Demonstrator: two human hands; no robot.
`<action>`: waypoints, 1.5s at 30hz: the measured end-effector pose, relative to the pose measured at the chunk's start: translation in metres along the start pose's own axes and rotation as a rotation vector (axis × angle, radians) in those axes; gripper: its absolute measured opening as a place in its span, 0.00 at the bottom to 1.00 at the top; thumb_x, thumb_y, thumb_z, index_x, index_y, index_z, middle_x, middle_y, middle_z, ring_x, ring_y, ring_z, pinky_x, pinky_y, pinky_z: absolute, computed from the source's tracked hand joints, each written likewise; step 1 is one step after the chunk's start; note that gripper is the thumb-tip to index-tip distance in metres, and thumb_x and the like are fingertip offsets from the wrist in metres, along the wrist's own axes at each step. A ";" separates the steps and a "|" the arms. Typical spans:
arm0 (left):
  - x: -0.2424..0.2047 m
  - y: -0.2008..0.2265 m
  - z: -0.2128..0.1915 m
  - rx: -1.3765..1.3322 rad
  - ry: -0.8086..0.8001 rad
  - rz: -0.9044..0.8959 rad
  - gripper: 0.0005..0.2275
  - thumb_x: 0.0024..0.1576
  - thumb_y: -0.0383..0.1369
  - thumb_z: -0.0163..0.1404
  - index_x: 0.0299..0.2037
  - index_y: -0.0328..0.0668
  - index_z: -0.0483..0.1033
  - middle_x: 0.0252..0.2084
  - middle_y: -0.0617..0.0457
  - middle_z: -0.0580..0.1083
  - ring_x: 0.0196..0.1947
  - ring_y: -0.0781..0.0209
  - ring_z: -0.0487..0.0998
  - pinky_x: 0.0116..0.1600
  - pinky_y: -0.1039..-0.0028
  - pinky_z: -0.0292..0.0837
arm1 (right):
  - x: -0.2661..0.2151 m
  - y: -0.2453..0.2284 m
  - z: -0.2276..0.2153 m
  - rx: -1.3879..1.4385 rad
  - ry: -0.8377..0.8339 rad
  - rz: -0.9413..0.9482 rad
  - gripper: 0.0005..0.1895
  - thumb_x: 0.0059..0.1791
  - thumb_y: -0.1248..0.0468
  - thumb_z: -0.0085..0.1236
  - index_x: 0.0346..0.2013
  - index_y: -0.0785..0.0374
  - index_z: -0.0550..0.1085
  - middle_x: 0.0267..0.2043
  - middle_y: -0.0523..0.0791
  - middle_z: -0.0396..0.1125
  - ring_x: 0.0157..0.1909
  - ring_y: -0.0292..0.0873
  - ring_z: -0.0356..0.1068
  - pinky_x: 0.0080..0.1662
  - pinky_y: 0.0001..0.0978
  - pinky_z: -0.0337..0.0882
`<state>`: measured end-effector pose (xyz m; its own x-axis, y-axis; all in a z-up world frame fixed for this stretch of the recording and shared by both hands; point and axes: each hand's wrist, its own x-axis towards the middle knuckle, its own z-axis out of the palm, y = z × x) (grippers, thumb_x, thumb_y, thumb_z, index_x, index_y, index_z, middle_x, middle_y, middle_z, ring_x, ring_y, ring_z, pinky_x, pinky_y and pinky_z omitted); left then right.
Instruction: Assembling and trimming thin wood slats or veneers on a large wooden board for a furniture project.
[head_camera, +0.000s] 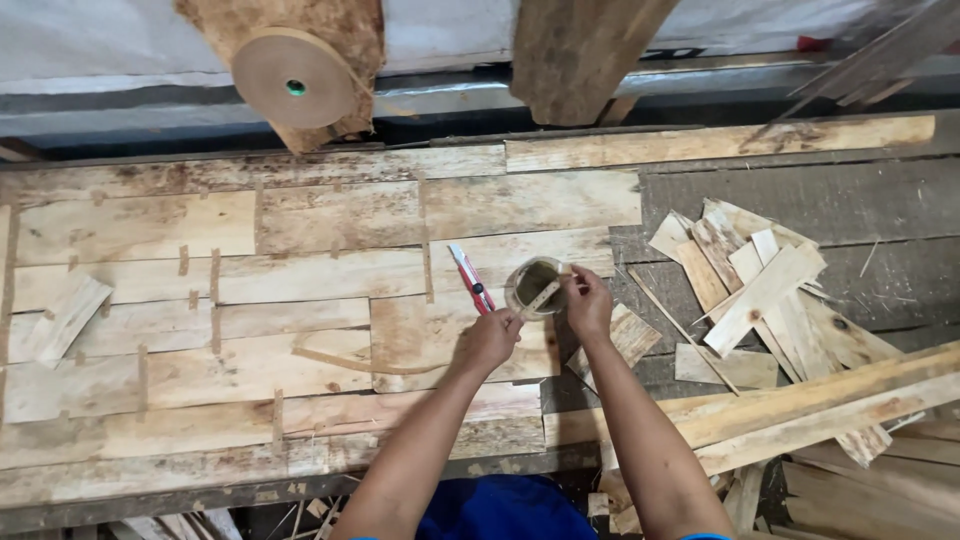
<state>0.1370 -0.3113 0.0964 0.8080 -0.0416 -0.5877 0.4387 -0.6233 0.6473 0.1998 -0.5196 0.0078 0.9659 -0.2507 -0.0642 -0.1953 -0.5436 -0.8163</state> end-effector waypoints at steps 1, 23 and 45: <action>0.004 0.005 0.001 0.003 -0.002 0.004 0.17 0.63 0.51 0.44 0.42 0.51 0.80 0.36 0.58 0.82 0.40 0.55 0.83 0.48 0.60 0.75 | -0.001 -0.007 -0.002 0.001 0.005 0.002 0.12 0.53 0.60 0.60 0.47 0.63 0.81 0.36 0.47 0.77 0.36 0.40 0.76 0.43 0.35 0.75; 0.034 0.023 0.006 0.029 -0.008 -0.171 0.23 0.60 0.58 0.44 0.35 0.51 0.82 0.30 0.58 0.82 0.38 0.57 0.84 0.48 0.61 0.75 | 0.002 -0.051 0.017 -0.321 -0.197 0.310 0.57 0.33 0.54 0.81 0.68 0.59 0.55 0.59 0.59 0.64 0.59 0.63 0.68 0.56 0.53 0.71; -0.025 -0.092 -0.014 -0.206 -0.062 0.017 0.18 0.60 0.49 0.52 0.29 0.43 0.76 0.25 0.54 0.80 0.25 0.68 0.81 0.34 0.72 0.74 | 0.026 0.009 0.043 -0.324 -0.180 0.355 0.36 0.35 0.45 0.79 0.44 0.67 0.74 0.46 0.55 0.74 0.48 0.56 0.74 0.50 0.47 0.73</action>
<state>0.0817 -0.2416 0.0583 0.7928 -0.1029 -0.6008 0.5018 -0.4493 0.7391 0.2306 -0.4969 -0.0255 0.8388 -0.3383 -0.4265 -0.5316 -0.6776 -0.5081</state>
